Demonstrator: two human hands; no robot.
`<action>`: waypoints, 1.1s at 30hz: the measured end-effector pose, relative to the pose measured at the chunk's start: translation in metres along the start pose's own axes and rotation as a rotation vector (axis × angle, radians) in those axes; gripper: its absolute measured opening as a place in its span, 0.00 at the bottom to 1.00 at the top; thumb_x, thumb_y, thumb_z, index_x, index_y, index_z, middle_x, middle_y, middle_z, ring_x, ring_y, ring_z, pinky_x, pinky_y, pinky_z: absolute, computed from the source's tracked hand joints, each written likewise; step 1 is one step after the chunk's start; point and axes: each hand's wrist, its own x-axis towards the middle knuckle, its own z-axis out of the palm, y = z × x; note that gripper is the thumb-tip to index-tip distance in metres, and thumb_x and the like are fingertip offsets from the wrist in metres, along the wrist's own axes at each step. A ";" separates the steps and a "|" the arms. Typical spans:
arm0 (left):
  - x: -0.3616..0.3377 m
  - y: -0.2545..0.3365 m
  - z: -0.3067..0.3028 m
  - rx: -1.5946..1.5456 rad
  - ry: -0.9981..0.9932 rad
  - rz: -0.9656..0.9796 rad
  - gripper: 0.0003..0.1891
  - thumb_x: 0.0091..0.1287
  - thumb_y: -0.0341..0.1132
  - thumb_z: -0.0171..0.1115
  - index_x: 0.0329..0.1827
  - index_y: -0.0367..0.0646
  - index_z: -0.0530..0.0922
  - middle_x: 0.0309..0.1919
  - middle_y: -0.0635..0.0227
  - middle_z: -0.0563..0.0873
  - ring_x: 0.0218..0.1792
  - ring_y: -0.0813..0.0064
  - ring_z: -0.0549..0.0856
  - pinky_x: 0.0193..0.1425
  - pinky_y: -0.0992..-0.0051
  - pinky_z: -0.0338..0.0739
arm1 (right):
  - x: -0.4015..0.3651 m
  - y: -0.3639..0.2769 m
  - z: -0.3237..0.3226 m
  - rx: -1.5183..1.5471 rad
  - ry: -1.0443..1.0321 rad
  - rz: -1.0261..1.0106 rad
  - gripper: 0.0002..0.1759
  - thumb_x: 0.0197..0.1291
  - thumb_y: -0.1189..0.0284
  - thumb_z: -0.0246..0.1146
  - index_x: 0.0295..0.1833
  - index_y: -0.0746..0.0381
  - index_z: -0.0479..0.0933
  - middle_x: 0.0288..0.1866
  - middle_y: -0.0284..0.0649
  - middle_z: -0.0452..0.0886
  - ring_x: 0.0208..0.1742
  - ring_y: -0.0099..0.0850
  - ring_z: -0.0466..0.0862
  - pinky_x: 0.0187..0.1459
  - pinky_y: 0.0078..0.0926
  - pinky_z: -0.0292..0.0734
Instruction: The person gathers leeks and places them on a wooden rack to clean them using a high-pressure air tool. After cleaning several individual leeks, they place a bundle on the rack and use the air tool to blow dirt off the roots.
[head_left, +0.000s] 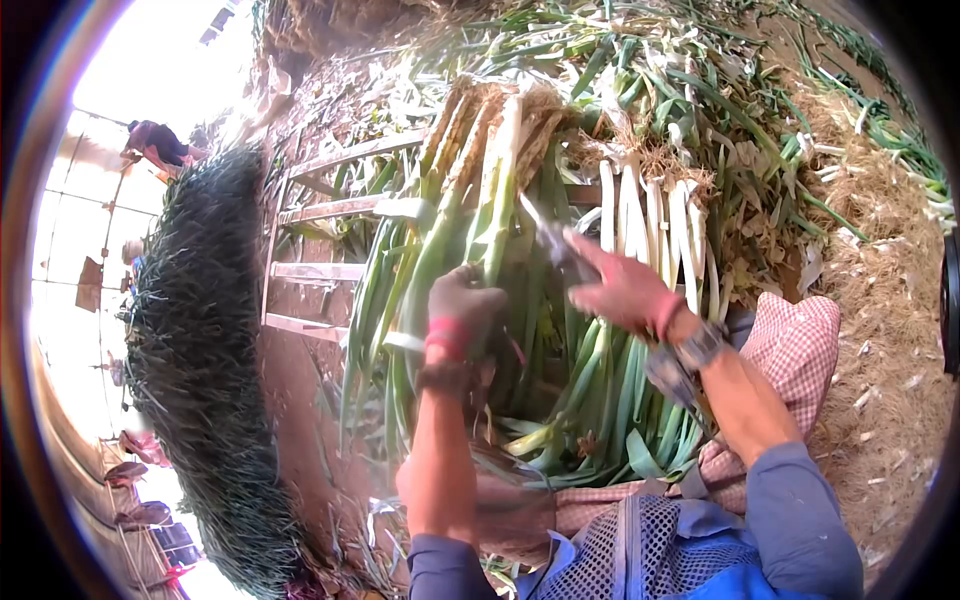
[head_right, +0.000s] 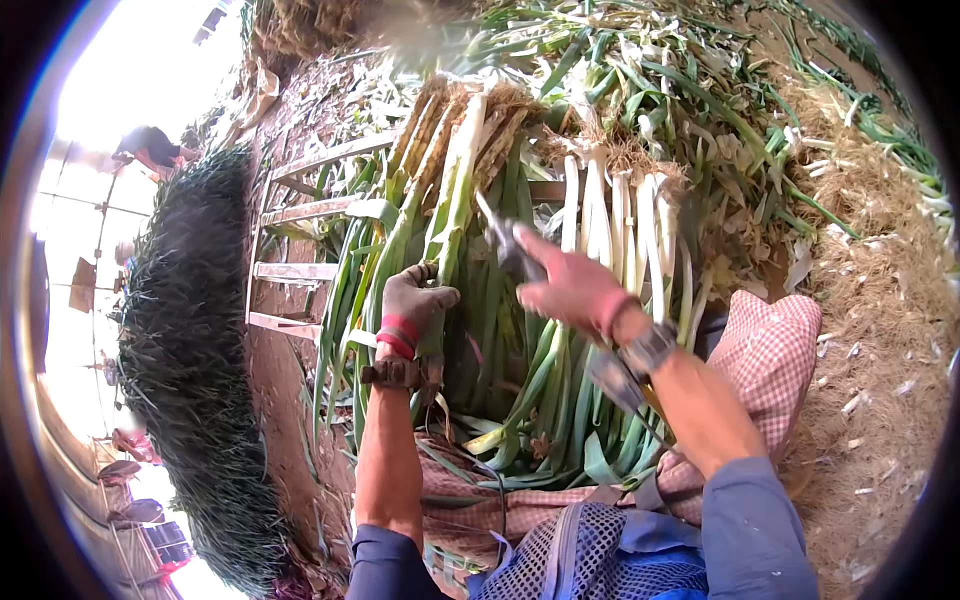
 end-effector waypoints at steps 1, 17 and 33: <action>0.002 -0.003 0.000 -0.042 -0.002 -0.010 0.21 0.53 0.29 0.78 0.51 0.33 0.89 0.34 0.72 0.92 0.32 0.86 0.85 0.40 0.80 0.82 | -0.020 0.007 0.012 0.002 -0.008 -0.058 0.53 0.61 0.54 0.66 0.91 0.44 0.53 0.35 0.40 0.83 0.37 0.34 0.87 0.42 0.35 0.80; -0.005 0.006 -0.002 0.143 0.140 0.042 0.23 0.50 0.32 0.77 0.50 0.32 0.89 0.30 0.71 0.90 0.30 0.84 0.85 0.40 0.79 0.81 | 0.004 -0.032 0.001 -0.131 0.173 -0.053 0.49 0.65 0.55 0.65 0.90 0.51 0.56 0.49 0.52 0.90 0.47 0.47 0.90 0.53 0.46 0.82; -0.017 0.017 0.009 0.145 0.079 0.014 0.26 0.53 0.31 0.78 0.56 0.30 0.87 0.37 0.68 0.93 0.37 0.83 0.88 0.46 0.78 0.84 | 0.087 -0.043 -0.042 -0.050 0.133 0.116 0.53 0.59 0.58 0.65 0.91 0.49 0.54 0.55 0.56 0.89 0.51 0.46 0.90 0.55 0.41 0.83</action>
